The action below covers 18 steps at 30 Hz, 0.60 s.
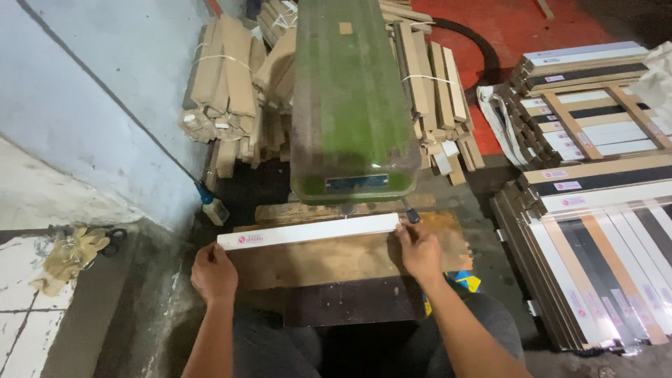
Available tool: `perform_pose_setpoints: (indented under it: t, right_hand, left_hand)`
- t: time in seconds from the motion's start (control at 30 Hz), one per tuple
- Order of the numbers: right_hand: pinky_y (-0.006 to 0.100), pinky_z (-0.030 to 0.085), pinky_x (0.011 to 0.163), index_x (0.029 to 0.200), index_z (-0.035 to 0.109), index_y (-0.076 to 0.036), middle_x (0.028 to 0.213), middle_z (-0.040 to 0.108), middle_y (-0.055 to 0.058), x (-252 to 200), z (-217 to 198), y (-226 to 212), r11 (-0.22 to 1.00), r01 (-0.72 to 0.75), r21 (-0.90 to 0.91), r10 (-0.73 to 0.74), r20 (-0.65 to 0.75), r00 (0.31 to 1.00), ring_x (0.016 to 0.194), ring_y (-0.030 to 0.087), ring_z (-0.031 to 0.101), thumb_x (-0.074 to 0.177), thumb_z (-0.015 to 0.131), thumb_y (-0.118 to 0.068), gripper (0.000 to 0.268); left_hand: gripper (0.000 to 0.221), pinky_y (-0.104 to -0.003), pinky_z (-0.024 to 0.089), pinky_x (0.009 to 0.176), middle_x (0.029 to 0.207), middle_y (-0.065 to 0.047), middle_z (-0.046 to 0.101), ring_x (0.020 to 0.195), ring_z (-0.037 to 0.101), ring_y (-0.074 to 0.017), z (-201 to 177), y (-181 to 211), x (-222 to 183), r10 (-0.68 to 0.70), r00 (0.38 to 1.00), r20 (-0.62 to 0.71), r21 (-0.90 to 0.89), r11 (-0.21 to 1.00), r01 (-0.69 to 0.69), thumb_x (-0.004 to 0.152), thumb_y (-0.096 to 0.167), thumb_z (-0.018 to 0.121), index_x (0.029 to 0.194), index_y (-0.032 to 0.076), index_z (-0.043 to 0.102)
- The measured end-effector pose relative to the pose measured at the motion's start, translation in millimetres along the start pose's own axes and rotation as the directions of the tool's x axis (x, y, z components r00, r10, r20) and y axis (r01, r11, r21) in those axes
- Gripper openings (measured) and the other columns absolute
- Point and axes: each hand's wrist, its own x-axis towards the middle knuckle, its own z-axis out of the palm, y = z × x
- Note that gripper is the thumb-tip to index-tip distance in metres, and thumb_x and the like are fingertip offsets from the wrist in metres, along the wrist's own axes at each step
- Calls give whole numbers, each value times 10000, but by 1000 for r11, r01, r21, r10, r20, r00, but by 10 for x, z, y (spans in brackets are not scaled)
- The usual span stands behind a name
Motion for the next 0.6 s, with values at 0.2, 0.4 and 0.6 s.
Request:
perform_pose_setpoints:
  t: [0.2, 0.4, 0.6]
  right_hand:
    - [508, 566, 841, 1077, 771, -98, 895, 803, 124, 13, 20, -152, 999, 29, -19, -29, 10, 1000, 980, 370, 748, 994, 656, -290, 239]
    - [495, 558, 876, 1130, 743, -95, 927, 806, 119, 34, 95, -61, 1000, -3, 8, 3, 30, 1000, 969, 355, 755, 1028, 601, -286, 259]
    - [494, 559, 887, 1173, 724, -110, 973, 799, 139, -2, -26, -259, 997, -3, 74, -1, 49, 999, 998, 342, 752, 1035, 603, -245, 228]
  left_hand:
    - [307, -509, 524, 935, 1102, -134, 746, 1067, 702, -354, -101, 189, 63, -51, 998, 37, -62, 997, 53, 1084, 285, 558, 1238, 88, 736]
    - [300, -557, 523, 934, 1138, -181, 720, 1099, 678, -402, -98, 369, 85, -52, 998, 44, -124, 991, 57, 1100, 238, 551, 1269, 44, 704]
    - [283, -532, 549, 929, 1163, -180, 713, 1072, 688, -385, -158, 482, -26, 30, 993, -114, -124, 991, -44, 1060, 208, 646, 1271, 27, 701]
